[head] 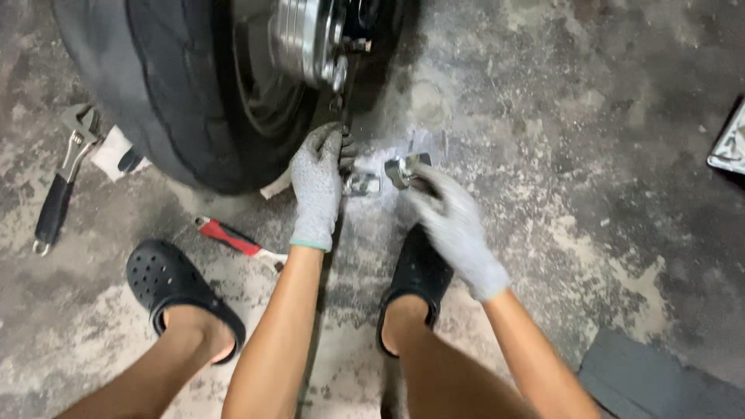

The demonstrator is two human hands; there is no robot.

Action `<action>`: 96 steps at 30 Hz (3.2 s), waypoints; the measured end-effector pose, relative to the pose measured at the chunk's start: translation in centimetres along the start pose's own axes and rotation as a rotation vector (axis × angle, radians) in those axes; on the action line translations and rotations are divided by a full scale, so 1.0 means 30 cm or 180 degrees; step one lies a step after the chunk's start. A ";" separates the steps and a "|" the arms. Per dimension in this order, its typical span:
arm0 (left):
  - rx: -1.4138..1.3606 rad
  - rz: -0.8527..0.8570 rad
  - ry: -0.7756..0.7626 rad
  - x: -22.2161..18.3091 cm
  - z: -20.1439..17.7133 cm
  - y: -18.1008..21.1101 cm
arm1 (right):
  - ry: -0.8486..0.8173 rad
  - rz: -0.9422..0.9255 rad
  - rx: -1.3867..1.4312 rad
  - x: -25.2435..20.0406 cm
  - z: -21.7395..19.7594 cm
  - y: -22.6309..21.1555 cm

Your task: The person kneels on the workshop floor working at the rear wheel hub of a motorcycle. They first work on a fitting at the hub by hand, then use pliers and an adjustable wrench to grip and turn components at the wheel hub, continuing to manipulate the fitting with the pliers through the end of the clip.

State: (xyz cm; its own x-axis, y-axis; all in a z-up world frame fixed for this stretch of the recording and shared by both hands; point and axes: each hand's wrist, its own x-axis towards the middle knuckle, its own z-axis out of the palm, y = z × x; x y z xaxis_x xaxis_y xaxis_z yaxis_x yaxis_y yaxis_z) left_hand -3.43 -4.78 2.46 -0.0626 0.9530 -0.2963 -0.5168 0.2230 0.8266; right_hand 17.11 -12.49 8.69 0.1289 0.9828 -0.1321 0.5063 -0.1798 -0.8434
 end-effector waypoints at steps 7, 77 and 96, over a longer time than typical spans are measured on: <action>0.1050 0.0593 0.1170 0.133 0.034 0.001 | -0.0320 -0.0998 -0.0226 0.352 0.281 -0.052; 0.2819 0.0560 0.0980 0.146 0.046 -0.072 | -0.0333 0.0960 0.0341 0.088 0.168 0.058; 0.3371 0.1427 0.0604 0.169 -0.026 -0.055 | -0.1150 0.0008 -0.0317 0.653 0.368 0.067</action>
State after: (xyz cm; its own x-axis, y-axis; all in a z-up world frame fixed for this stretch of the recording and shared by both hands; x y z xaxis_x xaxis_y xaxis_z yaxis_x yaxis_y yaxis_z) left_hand -3.58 -0.46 -0.78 -0.2321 0.9638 0.1311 0.5499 0.0188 0.8350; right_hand 11.26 6.86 -1.34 -0.1700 0.9305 -0.3244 0.5891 -0.1680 -0.7904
